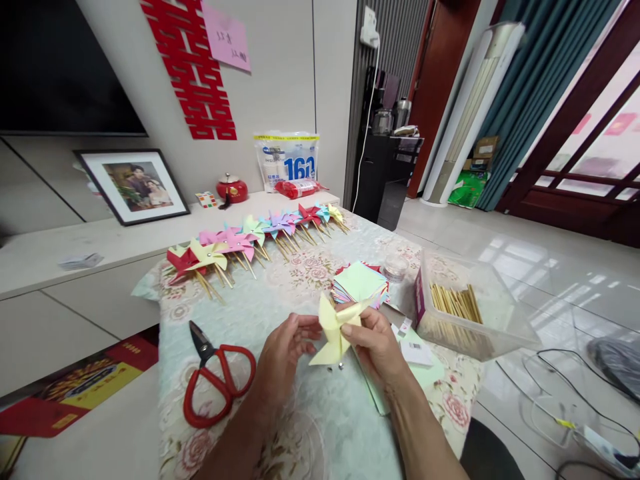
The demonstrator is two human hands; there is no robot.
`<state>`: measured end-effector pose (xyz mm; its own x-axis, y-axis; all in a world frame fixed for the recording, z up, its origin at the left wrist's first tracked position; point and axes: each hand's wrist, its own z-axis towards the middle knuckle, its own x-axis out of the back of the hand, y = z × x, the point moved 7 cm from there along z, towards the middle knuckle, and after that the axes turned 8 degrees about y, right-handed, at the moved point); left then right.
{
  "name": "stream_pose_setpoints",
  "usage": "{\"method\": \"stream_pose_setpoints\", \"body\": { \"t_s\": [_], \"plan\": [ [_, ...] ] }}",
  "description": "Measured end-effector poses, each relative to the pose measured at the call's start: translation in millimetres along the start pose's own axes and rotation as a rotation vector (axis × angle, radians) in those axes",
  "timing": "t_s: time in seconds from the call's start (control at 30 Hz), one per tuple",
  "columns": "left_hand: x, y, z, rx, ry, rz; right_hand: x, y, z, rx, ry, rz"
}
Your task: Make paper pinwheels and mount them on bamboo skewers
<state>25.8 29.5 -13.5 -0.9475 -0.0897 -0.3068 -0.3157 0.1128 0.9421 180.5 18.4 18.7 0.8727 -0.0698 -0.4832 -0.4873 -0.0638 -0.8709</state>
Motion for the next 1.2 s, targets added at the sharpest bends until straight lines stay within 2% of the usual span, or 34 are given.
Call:
{"method": "stream_pose_setpoints", "body": {
  "t_s": [0.13,0.23,0.6,0.83,1.0,1.1,1.2],
  "plan": [
    [-14.3,2.5,-9.7,0.027,-0.213,-0.133,0.1,8.7,2.7,0.062,0.029,-0.188],
    [-20.8,-1.5,-9.5,0.068,-0.260,-0.164,-1.2,11.1,1.7,0.076,0.034,-0.293],
    [-17.9,-11.5,1.8,0.056,-0.231,-0.137,-7.8,16.1,1.1,0.016,-0.022,-0.373],
    [-13.5,-8.2,1.8,0.053,-0.114,-0.074,-10.5,10.7,-1.6,0.104,-0.009,-0.552],
    [-7.4,-7.6,-1.2,0.103,-0.070,-0.037,-15.5,9.4,-1.3,0.153,-0.061,-0.657],
    [-5.6,-7.2,-2.9,0.132,-0.084,-0.095,-20.3,-6.7,-8.2,0.282,-0.067,-0.819],
    [-4.4,-6.3,-2.8,0.177,-0.067,-0.174,-13.1,-53.0,-21.5,0.494,0.077,-0.933]
  ]
}}
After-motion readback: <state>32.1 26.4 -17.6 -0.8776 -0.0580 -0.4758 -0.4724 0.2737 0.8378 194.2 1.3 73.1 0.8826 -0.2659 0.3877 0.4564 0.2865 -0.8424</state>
